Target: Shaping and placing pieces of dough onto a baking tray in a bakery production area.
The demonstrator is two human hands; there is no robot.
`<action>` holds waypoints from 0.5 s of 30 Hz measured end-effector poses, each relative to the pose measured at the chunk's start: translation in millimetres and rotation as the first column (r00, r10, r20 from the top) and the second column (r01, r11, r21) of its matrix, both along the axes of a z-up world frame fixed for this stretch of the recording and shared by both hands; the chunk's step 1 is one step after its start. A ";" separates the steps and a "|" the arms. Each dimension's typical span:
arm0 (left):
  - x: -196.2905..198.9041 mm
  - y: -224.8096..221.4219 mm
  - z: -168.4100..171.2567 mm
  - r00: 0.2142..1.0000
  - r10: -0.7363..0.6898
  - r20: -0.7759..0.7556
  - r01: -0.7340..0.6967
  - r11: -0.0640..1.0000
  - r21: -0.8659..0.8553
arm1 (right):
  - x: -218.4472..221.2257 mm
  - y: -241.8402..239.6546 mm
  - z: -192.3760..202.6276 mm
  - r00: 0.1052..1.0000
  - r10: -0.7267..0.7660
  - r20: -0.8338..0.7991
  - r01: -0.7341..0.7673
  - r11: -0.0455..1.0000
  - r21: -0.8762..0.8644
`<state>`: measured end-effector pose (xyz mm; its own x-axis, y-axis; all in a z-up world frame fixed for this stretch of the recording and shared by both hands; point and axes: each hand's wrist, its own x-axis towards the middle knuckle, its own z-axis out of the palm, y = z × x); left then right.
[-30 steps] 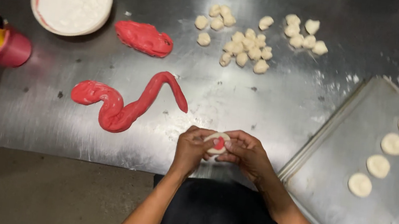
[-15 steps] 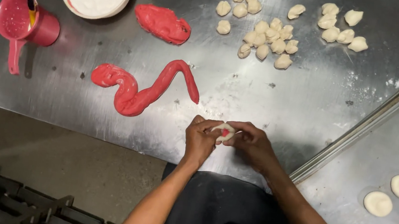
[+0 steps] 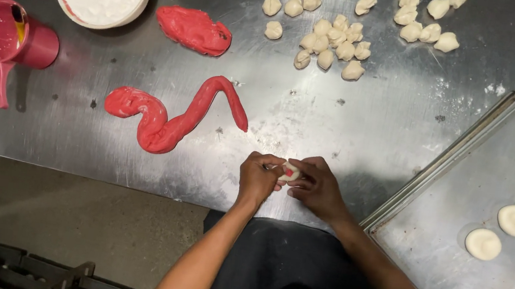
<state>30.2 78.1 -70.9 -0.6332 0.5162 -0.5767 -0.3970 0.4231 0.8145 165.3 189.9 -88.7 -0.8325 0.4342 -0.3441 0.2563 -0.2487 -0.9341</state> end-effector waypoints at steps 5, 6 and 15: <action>-2.9 -11.0 -5.6 0.990 -0.136 -0.025 0.136 0.991 -0.003 | 6.0 -5.6 -27.9 0.997 0.048 -0.066 0.000 0.807 0.591; -0.8 -15.5 -0.9 0.960 -0.227 -0.164 0.233 0.972 0.019 | 8.4 -5.3 -30.8 0.994 0.054 -0.097 0.015 0.801 0.599; 5.0 -25.4 -21.0 0.681 -0.372 -0.631 0.369 0.918 -0.143 | -6.9 -14.0 -8.5 0.993 0.106 -0.055 -0.029 0.660 0.751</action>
